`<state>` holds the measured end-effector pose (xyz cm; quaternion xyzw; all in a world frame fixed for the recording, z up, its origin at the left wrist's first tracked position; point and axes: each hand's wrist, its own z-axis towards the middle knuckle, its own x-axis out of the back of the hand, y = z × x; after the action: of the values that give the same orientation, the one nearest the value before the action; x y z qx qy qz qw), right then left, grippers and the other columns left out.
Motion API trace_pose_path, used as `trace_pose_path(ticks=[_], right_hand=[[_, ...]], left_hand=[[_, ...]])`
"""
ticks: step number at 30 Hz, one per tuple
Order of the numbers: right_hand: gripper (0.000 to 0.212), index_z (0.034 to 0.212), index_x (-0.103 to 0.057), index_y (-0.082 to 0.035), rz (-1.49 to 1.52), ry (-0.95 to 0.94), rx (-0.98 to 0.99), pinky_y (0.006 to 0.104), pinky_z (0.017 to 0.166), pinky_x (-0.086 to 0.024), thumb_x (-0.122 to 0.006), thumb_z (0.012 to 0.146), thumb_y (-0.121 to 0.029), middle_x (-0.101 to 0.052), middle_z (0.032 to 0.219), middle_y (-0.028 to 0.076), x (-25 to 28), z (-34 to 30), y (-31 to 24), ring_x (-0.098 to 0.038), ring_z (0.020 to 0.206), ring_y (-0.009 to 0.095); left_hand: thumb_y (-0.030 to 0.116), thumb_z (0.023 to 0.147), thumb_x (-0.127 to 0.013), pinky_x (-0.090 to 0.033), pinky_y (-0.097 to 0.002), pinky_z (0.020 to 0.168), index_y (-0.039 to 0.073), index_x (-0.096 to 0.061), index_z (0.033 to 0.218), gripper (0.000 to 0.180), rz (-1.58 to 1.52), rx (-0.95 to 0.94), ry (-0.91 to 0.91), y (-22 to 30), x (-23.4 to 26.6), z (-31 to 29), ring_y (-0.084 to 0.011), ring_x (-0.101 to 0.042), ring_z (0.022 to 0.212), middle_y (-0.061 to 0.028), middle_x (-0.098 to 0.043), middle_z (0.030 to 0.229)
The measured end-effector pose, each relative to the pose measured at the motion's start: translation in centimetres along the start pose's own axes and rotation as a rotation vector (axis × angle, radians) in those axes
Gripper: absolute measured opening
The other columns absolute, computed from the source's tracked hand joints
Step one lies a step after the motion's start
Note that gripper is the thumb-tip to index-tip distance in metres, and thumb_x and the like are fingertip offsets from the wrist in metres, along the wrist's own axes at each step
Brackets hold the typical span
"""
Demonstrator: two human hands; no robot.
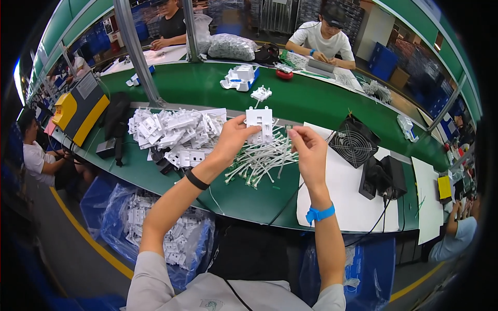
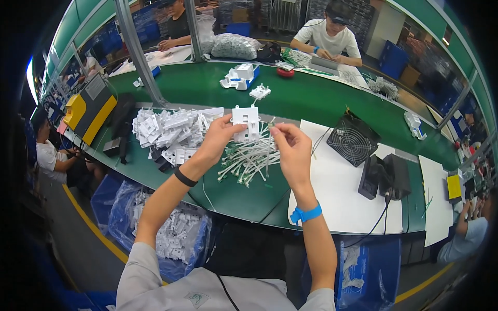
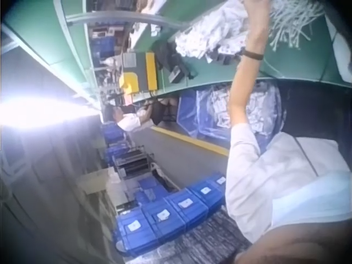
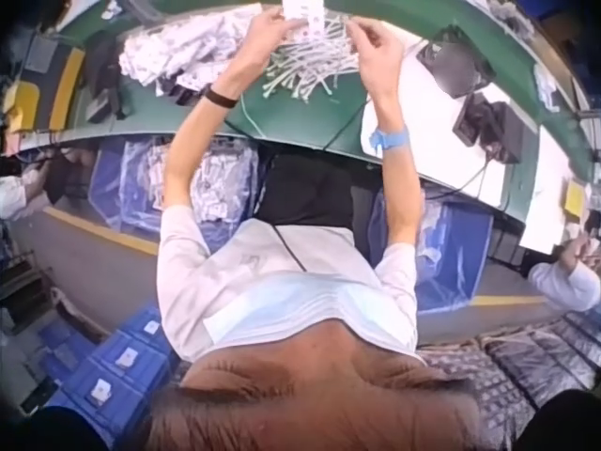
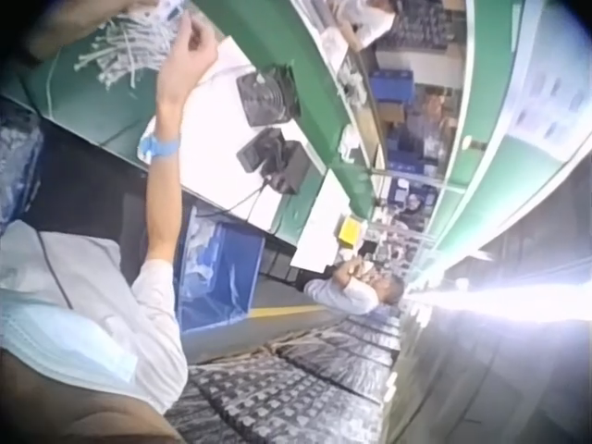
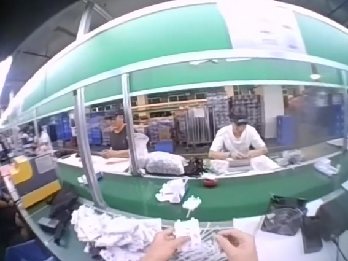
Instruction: The person solders wires onto small circuit board components at an assembly line station, using a soldering iron and solder wire.
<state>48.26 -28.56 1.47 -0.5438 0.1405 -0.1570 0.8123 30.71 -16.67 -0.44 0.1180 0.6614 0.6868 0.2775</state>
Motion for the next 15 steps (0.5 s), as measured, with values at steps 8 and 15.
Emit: trace_pose_path(ticks=[8, 15], right_hand=[[0.017, 0.099, -0.068, 0.002, 0.262, -0.092, -0.252, 0.0246, 0.059, -0.051, -0.066, 0.1, -0.014, -0.071, 0.078, 0.01, 1.6, -2.9, 0.6, -0.064, 0.059, 0.013], [0.018, 0.095, -0.069, 0.002, 0.24, -0.1, -0.248, 0.0222, 0.049, -0.044, -0.068, 0.1, -0.016, -0.065, 0.066, 0.005, 2.1, -3.9, 1.6, -0.057, 0.052, 0.01]], left_hand=[[0.0, 0.091, -0.073, -0.059, -0.03, 0.084, -0.002, -0.047, 0.124, 0.042, -0.013, -0.225, 0.117, -1.3, -4.2, -1.8, -0.0185, -0.071, 0.1, -0.014, -0.068, 0.114], [-0.002, 0.092, -0.071, -0.061, -0.0303, 0.082, -0.003, -0.043, 0.127, 0.045, -0.071, -0.197, 0.105, -1.5, -5.9, -3.1, -0.0192, -0.072, 0.1, -0.0161, -0.068, 0.114]])
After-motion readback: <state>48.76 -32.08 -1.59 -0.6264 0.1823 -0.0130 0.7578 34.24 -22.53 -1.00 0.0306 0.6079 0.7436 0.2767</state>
